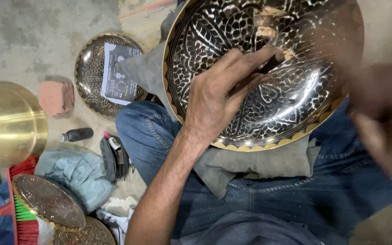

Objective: The person uses a small metal punch and a wooden mallet to emboss a decorative floral pattern into a brass plate. They repeatedly strike the punch to create indentations, rotating the plate to access different sections of the design.

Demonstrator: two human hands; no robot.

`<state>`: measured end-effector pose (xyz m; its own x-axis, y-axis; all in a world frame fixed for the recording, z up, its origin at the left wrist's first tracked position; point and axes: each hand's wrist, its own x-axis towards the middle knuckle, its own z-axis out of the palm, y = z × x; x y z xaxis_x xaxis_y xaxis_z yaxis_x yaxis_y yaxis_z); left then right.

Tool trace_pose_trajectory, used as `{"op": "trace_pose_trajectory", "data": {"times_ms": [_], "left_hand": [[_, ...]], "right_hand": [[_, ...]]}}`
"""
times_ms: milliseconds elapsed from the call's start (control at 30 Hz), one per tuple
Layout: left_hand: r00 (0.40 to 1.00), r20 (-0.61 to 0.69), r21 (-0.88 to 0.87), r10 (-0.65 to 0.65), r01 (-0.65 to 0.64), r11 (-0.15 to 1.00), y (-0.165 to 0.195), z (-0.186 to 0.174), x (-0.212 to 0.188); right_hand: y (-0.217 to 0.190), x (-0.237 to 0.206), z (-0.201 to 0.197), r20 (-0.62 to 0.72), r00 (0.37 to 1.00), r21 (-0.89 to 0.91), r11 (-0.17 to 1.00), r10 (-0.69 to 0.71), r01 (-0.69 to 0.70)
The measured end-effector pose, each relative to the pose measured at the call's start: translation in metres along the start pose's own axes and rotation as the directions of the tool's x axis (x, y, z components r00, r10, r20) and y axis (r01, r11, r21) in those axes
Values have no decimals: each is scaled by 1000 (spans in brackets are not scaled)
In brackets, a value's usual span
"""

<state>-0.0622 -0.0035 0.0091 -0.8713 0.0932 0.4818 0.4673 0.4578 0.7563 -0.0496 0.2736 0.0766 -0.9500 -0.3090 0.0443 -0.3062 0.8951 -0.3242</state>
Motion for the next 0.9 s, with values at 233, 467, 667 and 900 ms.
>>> {"op": "trace_pose_trajectory", "data": {"times_ms": [233,467,667,900], "left_hand": [[1000,20,6,-18,18,1000,0,-3,0],[1000,21,-26,15,-14,1000,-2,-1,3],[1000,22,-32,9,-9,999,-1,-2,2],[999,42,-9,11,-11,1000,-2,-4,2]], "right_hand": [[4,2,-2,-34,988,3,989,-147,148],[3,3,-1,31,998,-74,996,-50,52],[-6,-1,-4,12,997,-171,982,-80,81],[-7,0,-1,49,999,-160,987,-20,28]]}}
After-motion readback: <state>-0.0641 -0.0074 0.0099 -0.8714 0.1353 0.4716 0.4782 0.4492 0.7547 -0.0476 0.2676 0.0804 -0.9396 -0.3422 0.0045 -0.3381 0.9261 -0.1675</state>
